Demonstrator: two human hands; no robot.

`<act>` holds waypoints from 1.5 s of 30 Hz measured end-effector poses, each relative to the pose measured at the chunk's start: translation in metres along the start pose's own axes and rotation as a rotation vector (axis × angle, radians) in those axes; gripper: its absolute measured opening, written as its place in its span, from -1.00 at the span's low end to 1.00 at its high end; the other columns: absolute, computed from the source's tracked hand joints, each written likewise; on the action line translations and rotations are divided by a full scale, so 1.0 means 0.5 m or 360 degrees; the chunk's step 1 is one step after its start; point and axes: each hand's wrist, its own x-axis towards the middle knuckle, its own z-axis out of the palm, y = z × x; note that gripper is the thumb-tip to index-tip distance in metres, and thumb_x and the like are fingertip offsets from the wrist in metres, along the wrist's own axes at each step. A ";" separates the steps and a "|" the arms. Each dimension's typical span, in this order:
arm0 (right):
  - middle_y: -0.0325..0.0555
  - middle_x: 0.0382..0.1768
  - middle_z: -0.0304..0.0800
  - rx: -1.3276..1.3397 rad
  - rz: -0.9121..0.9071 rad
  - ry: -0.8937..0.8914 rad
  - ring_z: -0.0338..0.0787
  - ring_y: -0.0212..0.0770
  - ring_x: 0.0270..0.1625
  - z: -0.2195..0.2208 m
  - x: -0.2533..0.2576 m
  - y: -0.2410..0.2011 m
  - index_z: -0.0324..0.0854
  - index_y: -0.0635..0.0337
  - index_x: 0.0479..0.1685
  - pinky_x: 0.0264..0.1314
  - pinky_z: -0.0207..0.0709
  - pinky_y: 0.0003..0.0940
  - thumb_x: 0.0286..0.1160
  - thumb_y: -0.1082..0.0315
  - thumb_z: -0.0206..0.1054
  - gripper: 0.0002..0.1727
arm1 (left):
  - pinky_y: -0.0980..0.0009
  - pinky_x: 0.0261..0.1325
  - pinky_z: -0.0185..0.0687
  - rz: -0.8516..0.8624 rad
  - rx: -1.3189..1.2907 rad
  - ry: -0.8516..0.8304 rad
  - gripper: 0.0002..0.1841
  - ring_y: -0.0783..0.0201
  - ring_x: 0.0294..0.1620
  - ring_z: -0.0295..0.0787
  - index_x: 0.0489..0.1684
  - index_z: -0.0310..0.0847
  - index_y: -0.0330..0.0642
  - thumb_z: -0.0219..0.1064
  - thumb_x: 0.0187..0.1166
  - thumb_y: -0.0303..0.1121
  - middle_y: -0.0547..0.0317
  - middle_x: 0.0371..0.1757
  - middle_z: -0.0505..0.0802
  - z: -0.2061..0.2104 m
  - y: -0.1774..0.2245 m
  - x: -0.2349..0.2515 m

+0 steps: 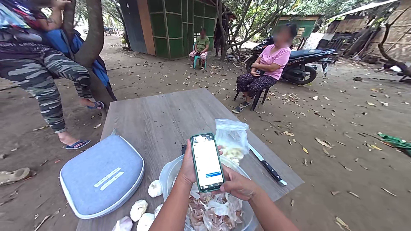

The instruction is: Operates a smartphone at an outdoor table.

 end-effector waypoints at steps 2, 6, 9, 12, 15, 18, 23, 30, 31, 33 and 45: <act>-0.24 0.35 0.74 -0.0020 -0.0002 0.0026 0.77 -0.13 0.38 0.006 0.002 0.000 0.01 -0.03 0.63 0.35 0.71 -0.06 0.20 0.55 0.44 -0.08 | -0.05 0.31 0.72 0.0009 0.0003 -0.0028 -0.09 -0.14 0.27 0.82 0.39 0.57 -0.09 -0.24 0.56 0.52 -0.24 0.22 0.84 -0.001 0.002 -0.002; -0.20 0.28 0.79 -0.0083 0.0052 0.0105 0.83 -0.13 0.28 0.014 0.007 -0.001 0.12 0.03 0.58 0.29 0.76 -0.12 0.33 0.61 0.37 -0.23 | -0.02 0.30 0.74 0.0018 0.0027 -0.0083 -0.10 -0.14 0.25 0.83 0.36 0.62 -0.06 -0.09 0.48 0.56 -0.23 0.21 0.84 -0.009 0.002 -0.004; -0.23 0.26 0.79 -0.0138 0.0071 0.0118 0.84 -0.16 0.27 0.018 0.009 -0.004 0.11 0.04 0.57 0.28 0.77 -0.16 0.33 0.64 0.34 -0.23 | -0.02 0.31 0.74 0.0022 0.0075 -0.0088 -0.09 -0.12 0.25 0.83 0.37 0.62 -0.06 -0.02 0.43 0.58 -0.22 0.21 0.85 -0.011 0.003 -0.004; -0.24 0.27 0.77 -0.0221 0.0074 0.0065 0.83 -0.20 0.26 0.020 0.005 -0.005 0.08 0.07 0.57 0.30 0.76 -0.18 0.18 0.70 0.42 -0.12 | 0.00 0.29 0.75 0.0030 0.0146 -0.0069 -0.06 -0.10 0.23 0.84 0.36 0.63 -0.06 0.08 0.34 0.61 -0.18 0.20 0.86 -0.009 0.002 -0.009; -0.23 0.27 0.77 -0.0274 0.0114 0.0068 0.84 -0.21 0.25 0.024 0.004 -0.007 0.06 0.09 0.58 0.28 0.77 -0.20 0.15 0.75 0.41 -0.09 | -0.03 0.30 0.73 0.0045 0.0174 -0.0037 -0.08 -0.12 0.23 0.83 0.40 0.58 -0.07 -0.09 0.47 0.57 -0.20 0.20 0.85 -0.006 0.001 -0.013; -0.24 0.25 0.79 -0.0292 0.0143 0.0099 0.85 -0.23 0.21 0.027 0.002 -0.009 0.10 0.08 0.55 0.25 0.78 -0.23 0.14 0.75 0.41 -0.11 | -0.02 0.29 0.74 0.0031 0.0167 -0.0031 -0.09 -0.13 0.22 0.84 0.40 0.58 -0.06 -0.10 0.48 0.57 -0.20 0.19 0.85 -0.006 -0.001 -0.013; -0.26 0.26 0.78 -0.0281 0.0136 0.0058 0.84 -0.24 0.24 0.027 0.000 -0.008 0.09 0.05 0.56 0.25 0.77 -0.24 0.17 0.72 0.40 -0.12 | -0.01 0.27 0.75 0.0053 0.0167 -0.0034 -0.08 -0.12 0.20 0.85 0.39 0.60 -0.05 0.00 0.41 0.59 -0.19 0.18 0.86 -0.005 -0.003 -0.016; -0.21 0.03 0.87 -0.0320 0.0229 0.0086 0.92 -0.23 -0.18 0.027 0.006 -0.011 0.13 -0.03 0.46 -0.18 0.82 -0.38 0.19 0.62 0.39 -0.22 | 0.02 0.22 0.78 0.0086 0.0198 -0.0024 -0.08 -0.11 0.18 0.86 0.38 0.59 -0.05 -0.08 0.45 0.59 -0.19 0.16 0.86 -0.005 -0.002 -0.017; -0.22 0.02 0.87 -0.0319 0.0225 0.0083 0.92 -0.24 -0.19 0.026 0.006 -0.011 0.14 -0.03 0.45 -0.17 0.82 -0.38 0.19 0.63 0.40 -0.22 | 0.04 0.21 0.79 0.0090 0.0205 -0.0027 -0.08 -0.10 0.17 0.86 0.38 0.59 -0.04 -0.08 0.44 0.59 -0.19 0.16 0.87 -0.004 -0.001 -0.017; -0.23 0.01 0.87 -0.0324 0.0218 0.0084 0.91 -0.26 -0.20 0.026 0.008 -0.012 0.15 -0.02 0.44 -0.16 0.82 -0.38 0.18 0.64 0.41 -0.22 | 0.04 0.19 0.80 0.0097 0.0211 -0.0023 -0.09 -0.10 0.17 0.87 0.37 0.60 -0.03 -0.09 0.45 0.59 -0.18 0.16 0.87 -0.003 0.000 -0.016; -0.27 -0.37 0.83 -0.0783 -0.0657 0.1296 0.83 -0.41 -0.35 0.018 0.023 0.008 0.66 0.22 -0.16 -0.30 0.73 -0.49 0.73 0.35 0.09 -0.76 | 0.05 0.19 0.79 0.0165 0.0051 -0.0053 -0.05 -0.09 0.18 0.86 0.37 0.61 -0.03 -0.06 0.38 0.63 -0.19 0.20 0.85 -0.008 0.012 -0.016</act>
